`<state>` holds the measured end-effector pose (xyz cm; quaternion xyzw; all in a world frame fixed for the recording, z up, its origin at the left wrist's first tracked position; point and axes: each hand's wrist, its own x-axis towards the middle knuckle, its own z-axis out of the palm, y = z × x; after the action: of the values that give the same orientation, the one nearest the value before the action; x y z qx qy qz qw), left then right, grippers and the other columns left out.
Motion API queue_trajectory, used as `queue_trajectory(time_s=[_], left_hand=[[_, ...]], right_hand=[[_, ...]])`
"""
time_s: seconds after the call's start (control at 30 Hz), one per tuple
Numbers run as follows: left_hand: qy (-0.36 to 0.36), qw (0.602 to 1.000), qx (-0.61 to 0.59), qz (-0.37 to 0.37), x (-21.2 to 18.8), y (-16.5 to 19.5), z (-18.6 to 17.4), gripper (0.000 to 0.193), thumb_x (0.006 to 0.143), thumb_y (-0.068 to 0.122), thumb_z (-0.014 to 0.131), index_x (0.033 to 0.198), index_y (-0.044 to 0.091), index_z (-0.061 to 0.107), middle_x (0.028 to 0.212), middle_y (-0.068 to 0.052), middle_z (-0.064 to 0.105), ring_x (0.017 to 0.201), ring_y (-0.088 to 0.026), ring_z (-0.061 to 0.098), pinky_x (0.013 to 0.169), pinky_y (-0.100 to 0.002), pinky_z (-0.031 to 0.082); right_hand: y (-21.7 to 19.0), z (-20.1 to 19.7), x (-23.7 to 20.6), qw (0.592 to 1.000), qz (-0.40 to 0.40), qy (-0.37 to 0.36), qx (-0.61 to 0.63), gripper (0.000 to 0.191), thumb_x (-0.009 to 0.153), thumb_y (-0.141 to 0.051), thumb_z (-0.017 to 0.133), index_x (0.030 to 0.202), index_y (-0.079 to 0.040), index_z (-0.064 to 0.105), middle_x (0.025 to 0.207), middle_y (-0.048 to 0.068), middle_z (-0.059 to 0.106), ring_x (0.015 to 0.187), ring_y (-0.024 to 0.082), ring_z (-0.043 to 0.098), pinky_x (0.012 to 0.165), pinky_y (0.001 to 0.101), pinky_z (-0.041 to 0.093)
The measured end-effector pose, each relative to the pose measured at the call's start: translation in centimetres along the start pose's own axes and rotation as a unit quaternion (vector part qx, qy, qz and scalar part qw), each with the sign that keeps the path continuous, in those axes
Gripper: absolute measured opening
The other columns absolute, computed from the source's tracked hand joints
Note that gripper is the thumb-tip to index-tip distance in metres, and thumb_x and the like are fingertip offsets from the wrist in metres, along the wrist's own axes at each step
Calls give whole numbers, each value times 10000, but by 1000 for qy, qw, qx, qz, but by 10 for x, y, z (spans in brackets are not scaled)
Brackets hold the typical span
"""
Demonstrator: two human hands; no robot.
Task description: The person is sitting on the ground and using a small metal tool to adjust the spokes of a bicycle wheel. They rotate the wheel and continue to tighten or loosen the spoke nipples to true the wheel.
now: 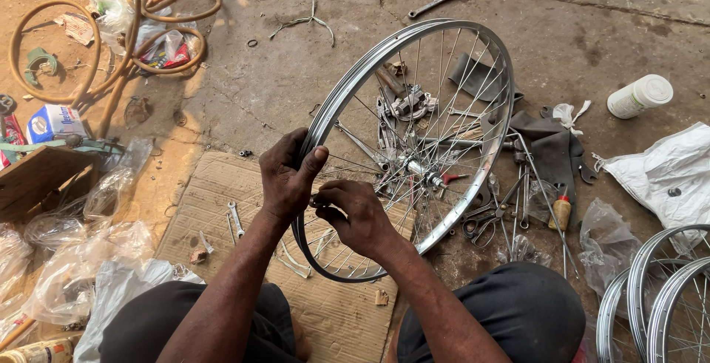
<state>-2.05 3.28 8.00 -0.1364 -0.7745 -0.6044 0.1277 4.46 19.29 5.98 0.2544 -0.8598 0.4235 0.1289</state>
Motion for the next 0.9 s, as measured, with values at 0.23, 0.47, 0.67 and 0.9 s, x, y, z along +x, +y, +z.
queue_trajectory(time_s=[0.23,0.47,0.67,0.9], left_hand=[[4,1000,16,-3,-3,2,-2,437,965,367,780,1144,-26,709,755,-30,649,694,-102,598,597,-273,494],[7,1000,30,2,-2,-2,4,428,936,345,804,1149,-9,691,746,-4,683,675,-92,659,568,-262,536],[-1,998,67,-13,-8,-2,10,377,877,210,848,1128,-14,679,700,-22,645,618,-99,607,530,-275,491],[3,998,64,-10,-2,0,14,325,871,135,825,1128,-6,685,730,-18,660,626,-91,619,536,-261,510]], right_hand=[[-2,10,9,983,111,-69,127,100,1044,-130,664,1063,-53,725,1006,104,726,905,224,753,782,345,623],[-3,17,4,993,112,-31,14,301,886,-185,792,1098,-26,649,950,113,693,814,227,726,694,322,620],[-1,21,14,960,196,-192,-57,211,889,-172,789,1061,-76,713,888,91,745,783,253,729,732,377,578],[9,-4,2,980,163,-14,111,325,779,-199,854,996,-50,662,913,89,717,793,233,755,690,382,651]])
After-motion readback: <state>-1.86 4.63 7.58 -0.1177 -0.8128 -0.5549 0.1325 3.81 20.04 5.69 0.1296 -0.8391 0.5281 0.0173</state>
